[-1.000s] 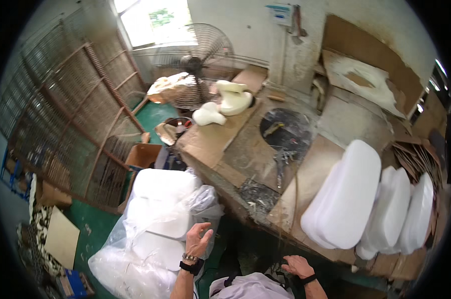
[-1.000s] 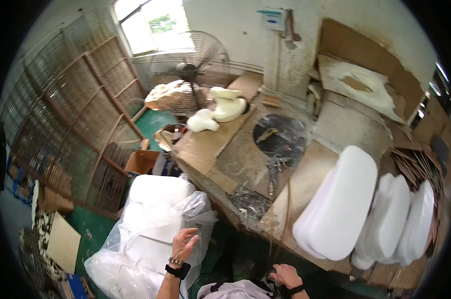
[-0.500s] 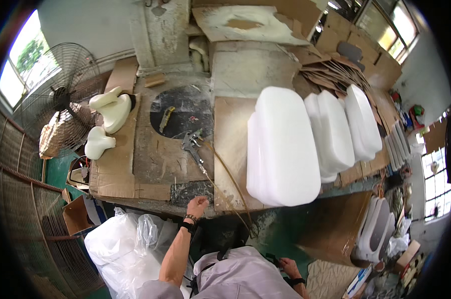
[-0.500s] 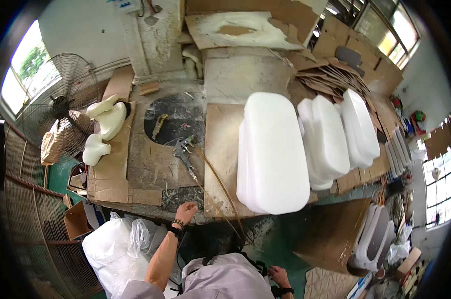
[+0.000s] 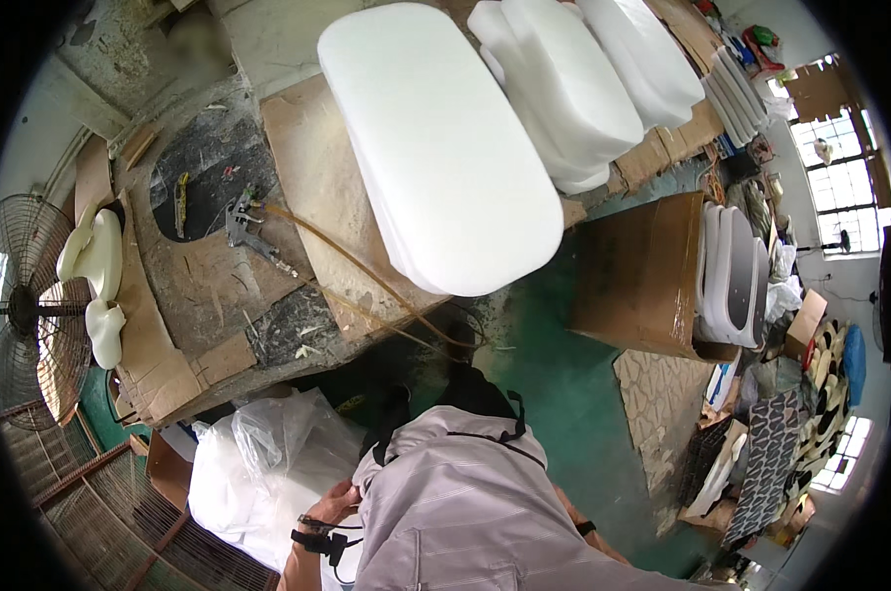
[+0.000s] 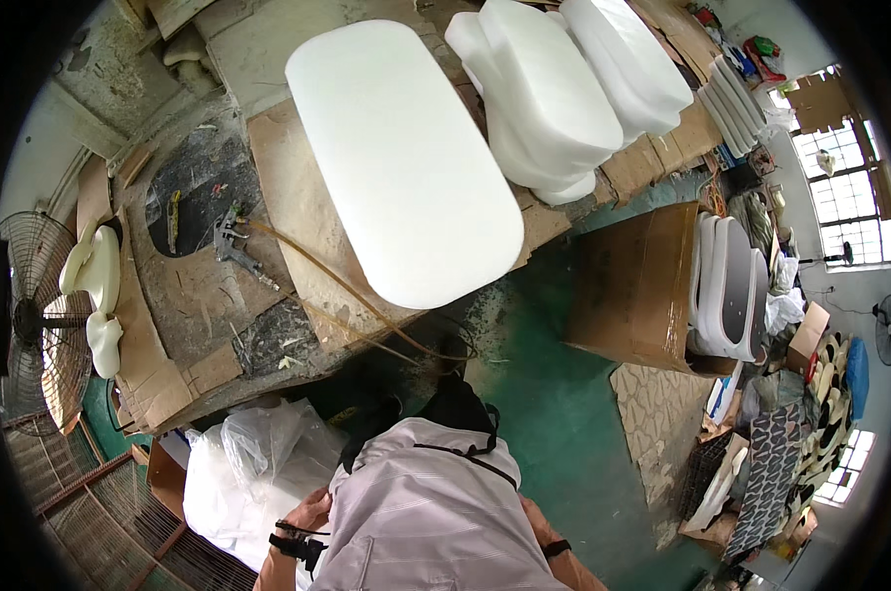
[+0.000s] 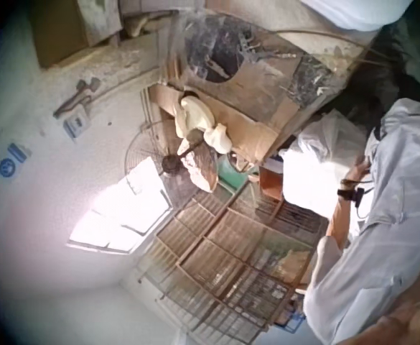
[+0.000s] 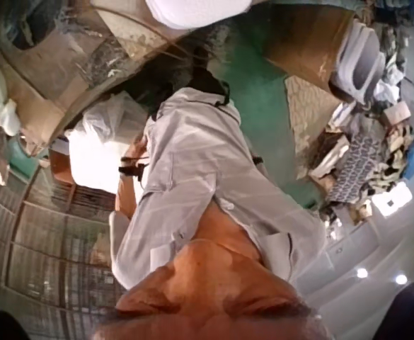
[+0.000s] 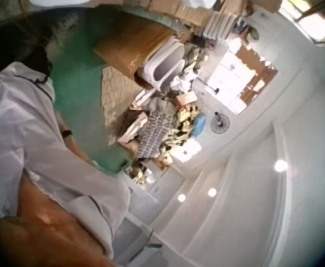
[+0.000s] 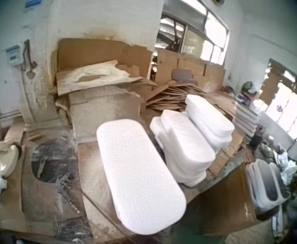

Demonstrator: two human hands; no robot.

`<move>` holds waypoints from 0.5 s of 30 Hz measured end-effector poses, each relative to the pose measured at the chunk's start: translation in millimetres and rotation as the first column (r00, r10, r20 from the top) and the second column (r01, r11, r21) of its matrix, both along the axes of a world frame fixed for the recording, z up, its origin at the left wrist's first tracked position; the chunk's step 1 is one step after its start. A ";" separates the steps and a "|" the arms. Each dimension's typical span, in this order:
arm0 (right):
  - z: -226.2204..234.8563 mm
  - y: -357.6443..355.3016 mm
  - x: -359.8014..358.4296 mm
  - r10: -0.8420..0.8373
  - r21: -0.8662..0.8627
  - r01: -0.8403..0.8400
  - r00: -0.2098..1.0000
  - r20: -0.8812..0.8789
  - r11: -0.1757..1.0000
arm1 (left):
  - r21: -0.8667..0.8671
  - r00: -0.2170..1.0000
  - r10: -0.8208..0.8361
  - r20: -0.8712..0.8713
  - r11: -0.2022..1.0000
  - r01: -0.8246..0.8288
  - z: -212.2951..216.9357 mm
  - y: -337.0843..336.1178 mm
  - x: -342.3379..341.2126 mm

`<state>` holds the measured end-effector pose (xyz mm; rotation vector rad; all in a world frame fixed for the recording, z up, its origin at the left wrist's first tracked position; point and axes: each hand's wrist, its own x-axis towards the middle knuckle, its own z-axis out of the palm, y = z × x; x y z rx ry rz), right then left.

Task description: Gathering white foam inserts and placing them into a plastic bag.

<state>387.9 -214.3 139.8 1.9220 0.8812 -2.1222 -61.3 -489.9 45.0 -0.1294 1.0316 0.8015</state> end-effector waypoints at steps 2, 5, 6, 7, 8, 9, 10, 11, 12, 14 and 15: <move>1.5 -8.4 6.6 -0.024 -0.015 0.024 0.999 -0.040 1.000 | -0.033 0.996 -0.082 -0.035 0.996 0.081 35.7 17.4 20.2; -27.7 -21.5 48.8 0.053 0.046 -0.047 0.990 -0.128 0.998 | 0.001 0.997 -0.044 -0.069 0.999 0.044 14.4 11.0 46.3; -28.2 -18.3 52.6 0.154 0.097 -0.139 0.972 -0.178 0.986 | 0.011 0.995 -0.067 -0.076 0.998 0.068 13.0 14.2 49.0; -33.6 -11.8 54.1 0.147 0.095 -0.132 0.972 -0.182 0.987 | 0.021 0.992 -0.093 -0.080 0.995 0.095 11.1 17.8 52.0; -35.9 -6.6 55.7 0.151 0.085 -0.138 0.972 -0.181 0.987 | 0.031 0.989 -0.122 -0.083 0.992 0.125 9.1 21.5 55.6; -30.5 -1.5 53.5 0.152 0.072 -0.141 0.972 -0.177 0.987 | 0.038 0.985 -0.152 -0.083 0.987 0.156 9.2 26.8 58.2; -24.9 1.5 53.1 0.154 0.059 -0.145 0.973 -0.173 0.988 | 0.045 0.980 -0.183 -0.083 0.981 0.187 9.5 31.6 60.6; -19.5 2.8 53.7 0.155 0.045 -0.150 0.973 -0.171 0.988 | 0.052 0.974 -0.213 -0.083 0.975 0.217 9.9 35.7 62.6; -15.3 5.0 55.5 0.154 0.041 -0.150 0.973 -0.169 0.988 | 0.067 0.965 -0.246 -0.088 0.965 0.252 8.3 44.9 62.9; -7.5 6.3 59.1 0.153 0.035 -0.149 0.974 -0.169 0.988 | 0.096 0.945 -0.311 -0.103 0.942 0.320 5.9 62.3 61.2; -2.6 2.8 74.2 0.161 0.029 -0.158 0.972 -0.172 0.987 | 0.107 0.936 -0.334 -0.112 0.932 0.346 6.3 68.0 58.3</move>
